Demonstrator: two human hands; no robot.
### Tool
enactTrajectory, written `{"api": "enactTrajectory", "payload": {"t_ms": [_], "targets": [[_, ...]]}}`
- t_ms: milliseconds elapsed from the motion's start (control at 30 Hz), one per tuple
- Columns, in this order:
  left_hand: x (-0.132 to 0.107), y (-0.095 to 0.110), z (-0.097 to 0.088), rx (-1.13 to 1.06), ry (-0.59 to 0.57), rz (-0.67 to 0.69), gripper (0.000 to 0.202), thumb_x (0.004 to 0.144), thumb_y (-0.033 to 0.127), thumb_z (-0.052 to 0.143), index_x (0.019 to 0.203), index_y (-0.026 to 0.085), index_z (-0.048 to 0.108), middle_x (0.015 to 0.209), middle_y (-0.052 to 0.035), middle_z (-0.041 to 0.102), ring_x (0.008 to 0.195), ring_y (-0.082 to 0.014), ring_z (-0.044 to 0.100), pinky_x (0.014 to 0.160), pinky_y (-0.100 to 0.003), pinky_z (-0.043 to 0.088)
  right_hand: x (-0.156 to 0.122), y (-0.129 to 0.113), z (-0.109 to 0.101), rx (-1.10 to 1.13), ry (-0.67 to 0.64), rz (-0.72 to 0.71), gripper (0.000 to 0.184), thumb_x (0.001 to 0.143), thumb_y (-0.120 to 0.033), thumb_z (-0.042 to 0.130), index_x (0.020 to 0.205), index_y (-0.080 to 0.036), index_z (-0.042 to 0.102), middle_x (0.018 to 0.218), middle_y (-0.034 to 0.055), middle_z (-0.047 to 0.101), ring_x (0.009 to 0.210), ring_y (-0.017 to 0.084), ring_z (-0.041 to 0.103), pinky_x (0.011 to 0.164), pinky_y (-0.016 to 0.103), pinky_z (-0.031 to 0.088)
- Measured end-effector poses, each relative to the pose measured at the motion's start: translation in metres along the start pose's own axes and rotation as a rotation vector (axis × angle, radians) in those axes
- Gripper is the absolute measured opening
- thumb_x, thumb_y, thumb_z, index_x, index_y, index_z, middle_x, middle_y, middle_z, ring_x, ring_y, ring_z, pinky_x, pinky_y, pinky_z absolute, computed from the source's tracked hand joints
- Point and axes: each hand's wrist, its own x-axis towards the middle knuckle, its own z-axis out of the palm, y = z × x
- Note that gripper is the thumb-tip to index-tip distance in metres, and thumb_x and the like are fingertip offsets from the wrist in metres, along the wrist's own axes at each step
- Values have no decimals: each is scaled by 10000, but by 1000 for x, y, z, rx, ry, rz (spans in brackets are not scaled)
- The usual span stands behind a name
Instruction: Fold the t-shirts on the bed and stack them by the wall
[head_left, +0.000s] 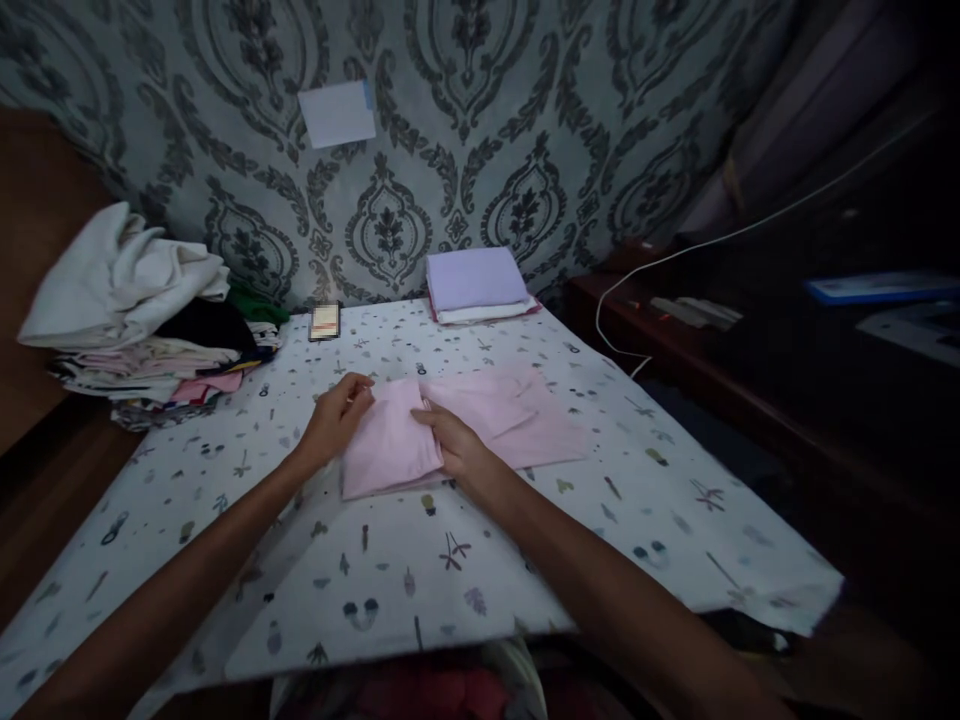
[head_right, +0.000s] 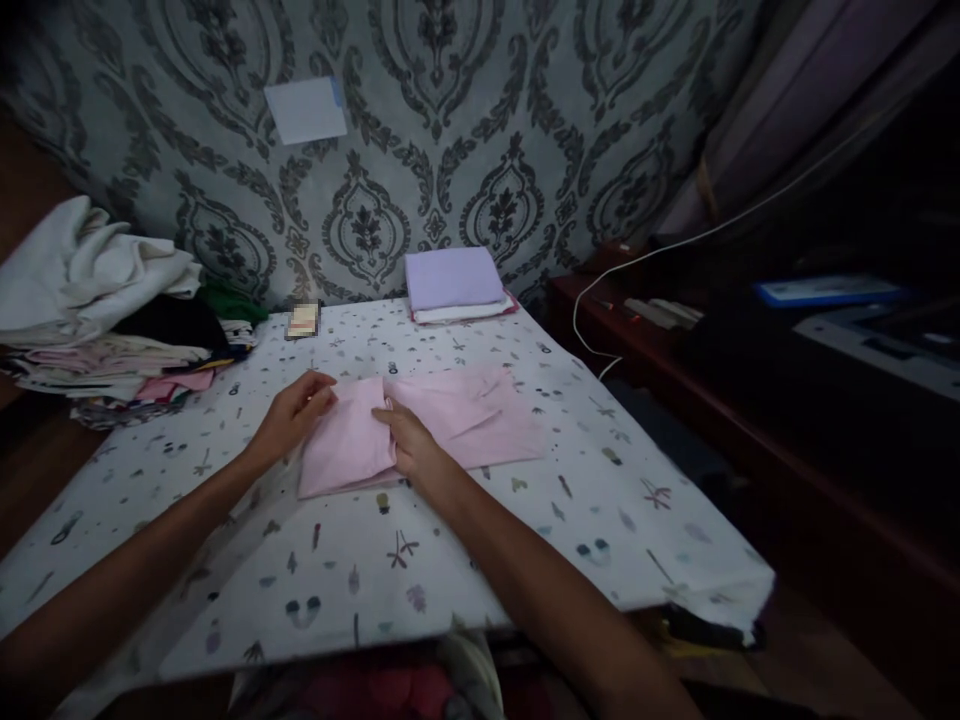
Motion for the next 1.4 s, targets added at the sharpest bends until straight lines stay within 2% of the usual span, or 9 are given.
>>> {"api": "enactTrajectory", "payload": {"t_ms": [133, 233, 400, 567, 733, 833, 1000, 1200, 1400], "targets": [[-15, -9, 5, 283, -30, 98, 394, 959, 441, 387, 1166, 181, 600, 1176, -107, 673, 1067, -247, 630, 944, -410, 497, -4, -2, 3, -14, 61, -61, 541, 608, -32, 617, 1127, -185, 606, 923, 56, 734, 905, 244, 699, 825, 389, 590], [-24, -14, 22, 470, -174, 195, 529, 981, 477, 352, 1388, 165, 482, 1464, -141, 511, 1354, -276, 465, 1140, -456, 349, -7, -6, 4, -192, 179, -139, 610, 595, -35, 542, 1175, -212, 609, 954, 26, 728, 871, 220, 692, 780, 352, 592], [-33, -20, 43, 691, -365, 227, 669, 990, 564, 292, 1518, 154, 313, 1601, -142, 302, 1495, -259, 242, 1223, -487, 171, -10, -5, -6, -704, 401, -337, 613, 658, -76, 450, 1247, -190, 575, 1182, 67, 669, 1052, 222, 639, 957, 412, 524], [-33, -20, 42, 729, -352, 258, 656, 1000, 550, 267, 1519, 151, 317, 1599, -148, 299, 1497, -262, 233, 1216, -505, 177, -19, -7, 7, -1390, 318, -700, 539, 856, -159, 412, 1387, -167, 504, 1492, 140, 447, 1408, 264, 364, 1169, 494, 307], [-31, -20, 40, 772, -396, 301, 547, 1019, 409, 255, 1451, 134, 447, 1547, -156, 400, 1479, -269, 279, 1216, -519, 168, -15, 0, 25, -1717, -6, -465, 536, 994, -293, 281, 1480, -99, 400, 1570, 171, 346, 1464, 250, 295, 1185, 446, 279], [-23, -25, 36, 757, -404, 225, 567, 1024, 398, 211, 1506, 136, 355, 1603, -127, 293, 1503, -223, 217, 1228, -490, 146, -10, 3, 20, -1834, 106, -290, 571, 1019, -346, 249, 1491, -48, 371, 1556, 193, 366, 1479, 264, 268, 1209, 454, 198], [9, -41, 21, 736, -413, 45, 596, 1014, 420, 182, 1544, 161, 265, 1631, -86, 214, 1519, -201, 154, 1228, -498, 113, -9, 4, 9, -1992, 173, -240, 568, 1017, -339, 286, 1504, -54, 358, 1586, 165, 315, 1499, 249, 212, 1221, 445, 130], [36, -64, 15, 581, -164, -52, 592, 974, 412, 330, 1481, 108, 356, 1595, -179, 294, 1504, -277, 206, 1213, -539, 152, -14, 1, 15, -2006, 195, -197, 564, 1016, -336, 291, 1510, -69, 350, 1604, 146, 281, 1509, 235, 177, 1220, 452, 113], [-8, -52, 10, -174, 228, -361, 529, 885, 351, 592, 1369, 213, 430, 1497, -148, 463, 1378, -259, 459, 1134, -444, 399, -19, -6, 15, -1926, 185, -190, 562, 1027, -351, 264, 1508, -72, 349, 1612, 140, 262, 1513, 232, 160, 1224, 449, 119]]}}
